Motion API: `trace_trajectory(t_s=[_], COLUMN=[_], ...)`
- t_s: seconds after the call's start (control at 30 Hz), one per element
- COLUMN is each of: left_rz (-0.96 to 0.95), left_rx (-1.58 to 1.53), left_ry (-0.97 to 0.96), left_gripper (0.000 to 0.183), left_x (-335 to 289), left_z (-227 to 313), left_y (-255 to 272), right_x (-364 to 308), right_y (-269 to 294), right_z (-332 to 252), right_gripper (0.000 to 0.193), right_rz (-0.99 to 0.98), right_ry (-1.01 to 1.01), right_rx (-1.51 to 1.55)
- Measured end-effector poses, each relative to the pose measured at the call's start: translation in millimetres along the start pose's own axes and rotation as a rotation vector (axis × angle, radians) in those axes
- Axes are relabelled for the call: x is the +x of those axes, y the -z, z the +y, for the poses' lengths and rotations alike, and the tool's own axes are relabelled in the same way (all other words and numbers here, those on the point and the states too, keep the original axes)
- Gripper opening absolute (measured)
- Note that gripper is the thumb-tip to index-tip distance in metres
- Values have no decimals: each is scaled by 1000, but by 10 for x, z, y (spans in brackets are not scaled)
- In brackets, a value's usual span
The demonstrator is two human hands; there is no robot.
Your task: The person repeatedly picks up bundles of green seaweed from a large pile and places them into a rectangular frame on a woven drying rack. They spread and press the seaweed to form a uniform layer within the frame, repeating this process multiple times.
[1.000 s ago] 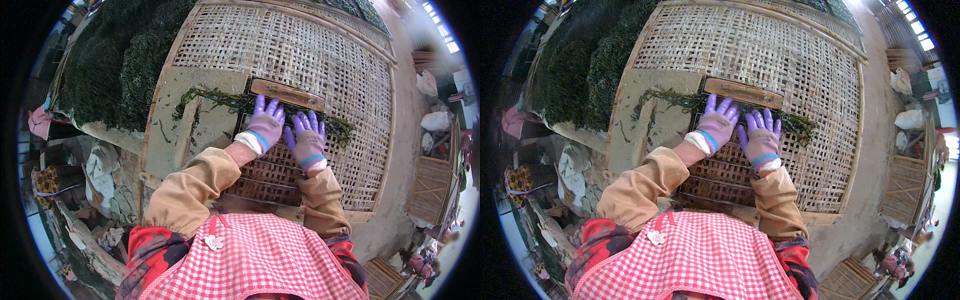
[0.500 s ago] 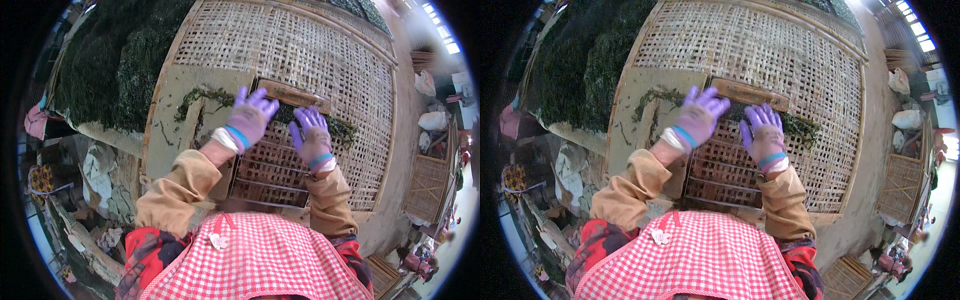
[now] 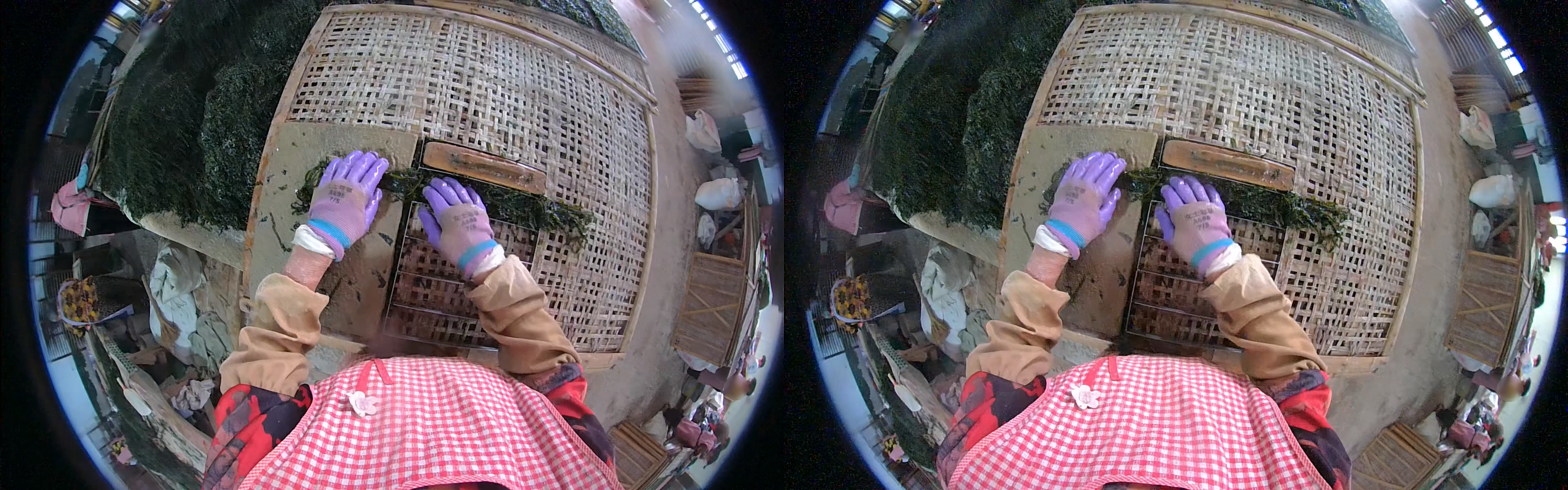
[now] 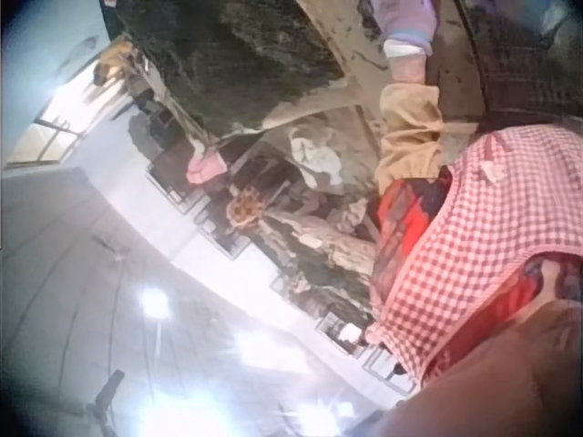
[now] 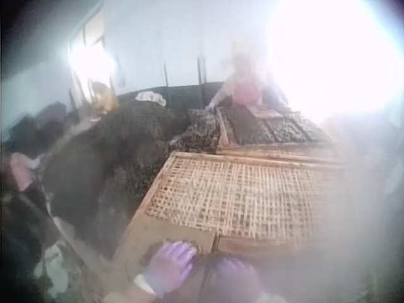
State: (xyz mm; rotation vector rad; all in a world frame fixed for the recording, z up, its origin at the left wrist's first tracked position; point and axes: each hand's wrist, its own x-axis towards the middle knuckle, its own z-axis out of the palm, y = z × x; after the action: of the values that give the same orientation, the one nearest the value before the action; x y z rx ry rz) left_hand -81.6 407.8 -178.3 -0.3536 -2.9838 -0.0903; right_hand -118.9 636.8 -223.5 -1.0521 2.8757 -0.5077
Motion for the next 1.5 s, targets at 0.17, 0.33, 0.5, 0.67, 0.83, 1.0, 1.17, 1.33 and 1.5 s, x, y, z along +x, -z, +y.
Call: trace_trajectory(t_s=[0.17,0.33,0.5,0.67,0.83,1.0,1.17,1.33,1.5], left_rz=[-110,-126,-29,-236,-369,-488,-44,-245,-84], left_rx=[105,60,-281,-267,-202,-271,-448,-217,-129], left_ry=[6,-1,21,128,-91,-226,103,245,306], left_gripper=[44,31,23,23,20,25,37,30,28], left_x=[153,256,304,665,1131,1203,706,446,505], left_z=[77,3,161,842,2008,2553,1154,645,681], left_y=[30,-49,-49,-78,-374,283,159,92,-112], right_x=[-79,-68,-81,-24,80,-55,-80,-103,-23], right_y=[-150,-132,-185,-76,-183,-36,-543,-47,225], right_z=[-73,-89,-85,-147,-239,-167,-11,-157,8], right_gripper=[57,60,59,53,48,48,41,46,50], right_rz=[-25,-45,42,-104,-237,-215,167,14,-110], right_ry=[-5,-13,-17,-54,-165,-176,-1,-119,-69], right_rx=[-18,51,73,34,77,106,-143,142,413])
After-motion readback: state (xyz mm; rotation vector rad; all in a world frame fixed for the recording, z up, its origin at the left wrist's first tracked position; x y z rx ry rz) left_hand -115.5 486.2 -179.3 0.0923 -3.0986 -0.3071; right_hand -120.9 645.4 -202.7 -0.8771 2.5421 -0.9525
